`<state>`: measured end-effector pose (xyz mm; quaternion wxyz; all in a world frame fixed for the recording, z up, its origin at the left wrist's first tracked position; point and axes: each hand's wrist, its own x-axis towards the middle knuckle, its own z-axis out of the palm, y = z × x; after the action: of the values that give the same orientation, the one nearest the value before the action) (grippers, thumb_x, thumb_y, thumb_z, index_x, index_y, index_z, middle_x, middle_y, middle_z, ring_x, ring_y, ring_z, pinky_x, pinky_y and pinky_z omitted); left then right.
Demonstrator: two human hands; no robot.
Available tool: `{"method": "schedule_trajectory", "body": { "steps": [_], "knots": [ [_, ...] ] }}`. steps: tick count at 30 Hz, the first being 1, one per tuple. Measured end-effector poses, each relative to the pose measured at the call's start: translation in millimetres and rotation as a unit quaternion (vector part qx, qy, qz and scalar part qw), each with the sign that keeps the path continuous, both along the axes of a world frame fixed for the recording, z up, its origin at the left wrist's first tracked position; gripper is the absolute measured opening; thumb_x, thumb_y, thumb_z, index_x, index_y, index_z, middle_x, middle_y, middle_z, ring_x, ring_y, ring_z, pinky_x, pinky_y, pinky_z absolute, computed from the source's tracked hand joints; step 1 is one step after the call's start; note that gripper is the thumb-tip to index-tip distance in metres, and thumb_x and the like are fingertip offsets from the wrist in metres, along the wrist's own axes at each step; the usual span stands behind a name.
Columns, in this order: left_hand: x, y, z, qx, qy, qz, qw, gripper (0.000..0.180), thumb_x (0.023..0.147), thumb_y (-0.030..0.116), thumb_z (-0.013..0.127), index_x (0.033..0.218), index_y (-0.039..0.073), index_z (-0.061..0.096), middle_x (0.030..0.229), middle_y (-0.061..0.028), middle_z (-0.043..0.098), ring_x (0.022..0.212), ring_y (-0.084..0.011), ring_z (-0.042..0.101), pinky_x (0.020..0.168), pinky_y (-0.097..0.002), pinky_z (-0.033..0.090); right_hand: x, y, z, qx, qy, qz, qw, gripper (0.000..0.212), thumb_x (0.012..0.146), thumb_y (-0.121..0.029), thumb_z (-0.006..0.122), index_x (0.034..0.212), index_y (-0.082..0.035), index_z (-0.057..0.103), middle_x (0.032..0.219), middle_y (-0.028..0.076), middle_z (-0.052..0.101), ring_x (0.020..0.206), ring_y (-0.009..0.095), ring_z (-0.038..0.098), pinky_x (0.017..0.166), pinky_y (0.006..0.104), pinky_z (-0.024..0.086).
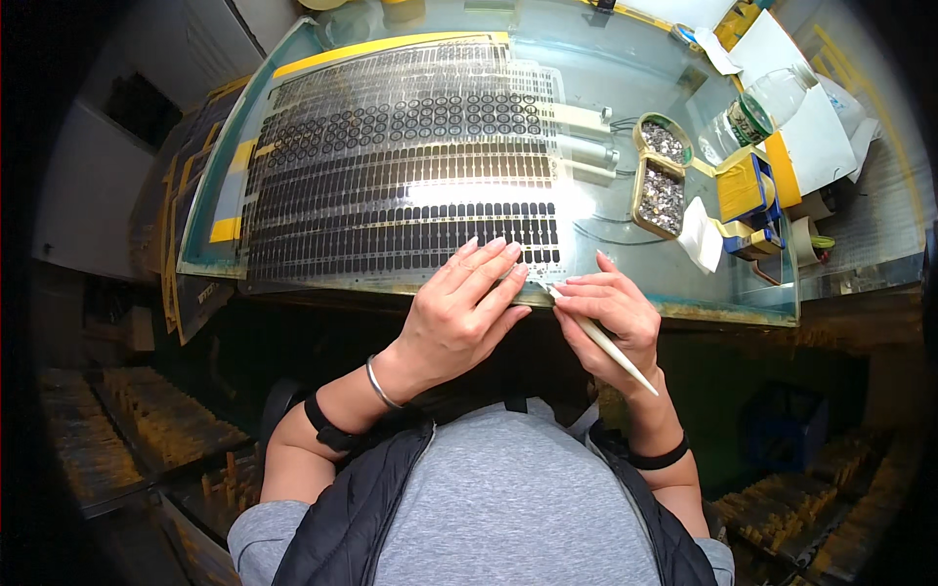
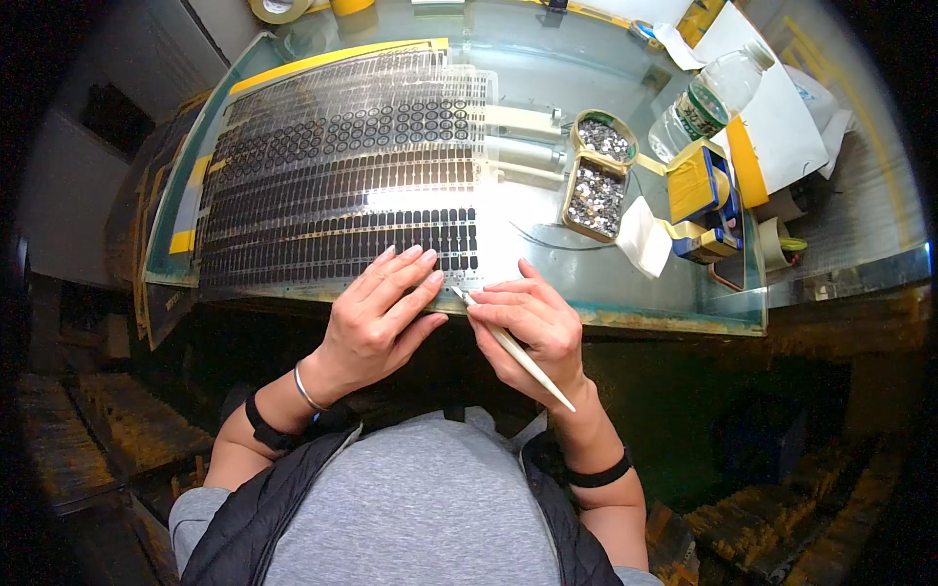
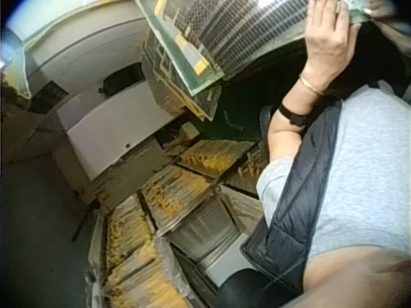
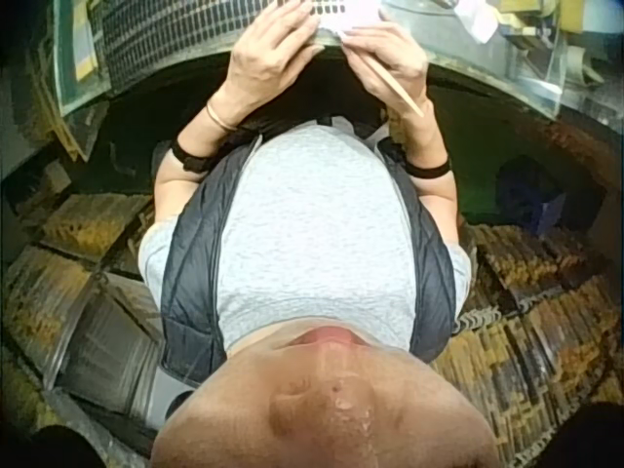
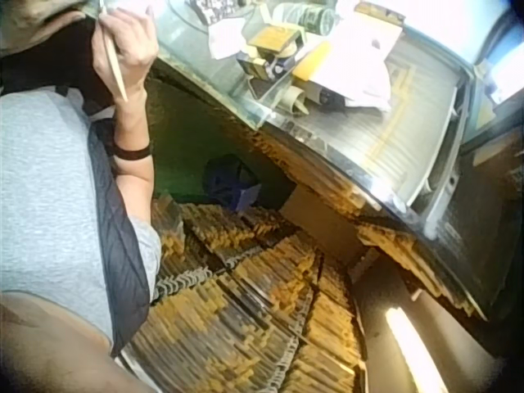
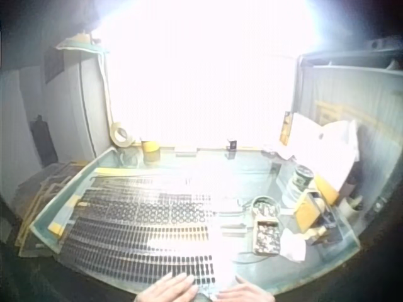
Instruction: Assembling small metal pins or components into a large grid structure on a lighted assembly table.
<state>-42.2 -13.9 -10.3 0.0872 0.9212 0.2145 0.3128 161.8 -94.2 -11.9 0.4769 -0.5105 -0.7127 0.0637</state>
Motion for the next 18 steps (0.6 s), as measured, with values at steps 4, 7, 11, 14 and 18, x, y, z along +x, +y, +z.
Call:
{"method": "schedule_trajectory", "body": {
  "steps": [4, 7, 11, 14, 18],
  "knots": [
    [1, 0, 3, -0.001, -0.005, 0.000, 1.000, 0.042, 0.078, 0.019, 0.078, 0.113, 0.000, 0.066, 0.123, -0.0173, 0.062, 0.118, -0.0332, 0.059, 0.103, -0.0461, 0.046, 0, 1, 0, 0.013, -0.009, 0.001, 1.000, 0.019, 0.069, 0.001, 0.077, 0.085, -0.008, 0.072, 0.087, 0.006, 0.073, 0.086, 0.023, 0.071, 0.101, 0.0520, 0.046],
    [4, 2, 2, -0.010, -0.021, -0.005, 1.000, 0.042, 0.074, 0.019, 0.079, 0.109, 0.000, 0.067, 0.121, -0.0169, 0.064, 0.116, -0.0330, 0.060, 0.102, -0.0449, 0.048, -3, 1, -2, 0.024, -0.022, -0.009, 0.999, 0.019, 0.068, 0.000, 0.077, 0.084, -0.008, 0.071, 0.085, 0.006, 0.073, 0.084, 0.023, 0.070, 0.100, 0.0533, 0.046],
    [5, 4, 1, -0.022, -0.042, -0.011, 0.999, 0.040, 0.071, 0.017, 0.078, 0.104, -0.001, 0.068, 0.116, -0.0169, 0.065, 0.113, -0.0331, 0.062, 0.100, -0.0438, 0.050, -9, 1, -5, 0.036, -0.038, -0.026, 0.998, 0.019, 0.067, 0.000, 0.077, 0.083, -0.009, 0.071, 0.083, 0.006, 0.072, 0.083, 0.023, 0.070, 0.099, 0.0545, 0.047],
    [6, 5, 0, -0.024, -0.038, -0.013, 0.999, 0.039, 0.070, 0.017, 0.078, 0.102, -0.001, 0.069, 0.116, -0.0170, 0.065, 0.112, -0.0332, 0.062, 0.099, -0.0443, 0.050, -13, 1, -9, 0.059, -0.050, -0.045, 0.996, 0.019, 0.067, 0.000, 0.077, 0.083, -0.009, 0.070, 0.082, 0.005, 0.072, 0.083, 0.023, 0.070, 0.099, 0.0541, 0.047],
    [5, 4, 6, -0.037, -0.048, -0.011, 0.998, 0.033, 0.073, 0.016, 0.078, 0.100, 0.000, 0.070, 0.113, -0.0159, 0.066, 0.108, -0.0329, 0.064, 0.096, -0.0427, 0.052, -13, 0, -11, 0.043, 0.011, -0.061, 0.997, 0.012, 0.078, -0.003, 0.075, 0.089, -0.006, 0.069, 0.083, 0.008, 0.072, 0.082, 0.023, 0.071, 0.094, 0.0504, 0.052]
  ]
}}
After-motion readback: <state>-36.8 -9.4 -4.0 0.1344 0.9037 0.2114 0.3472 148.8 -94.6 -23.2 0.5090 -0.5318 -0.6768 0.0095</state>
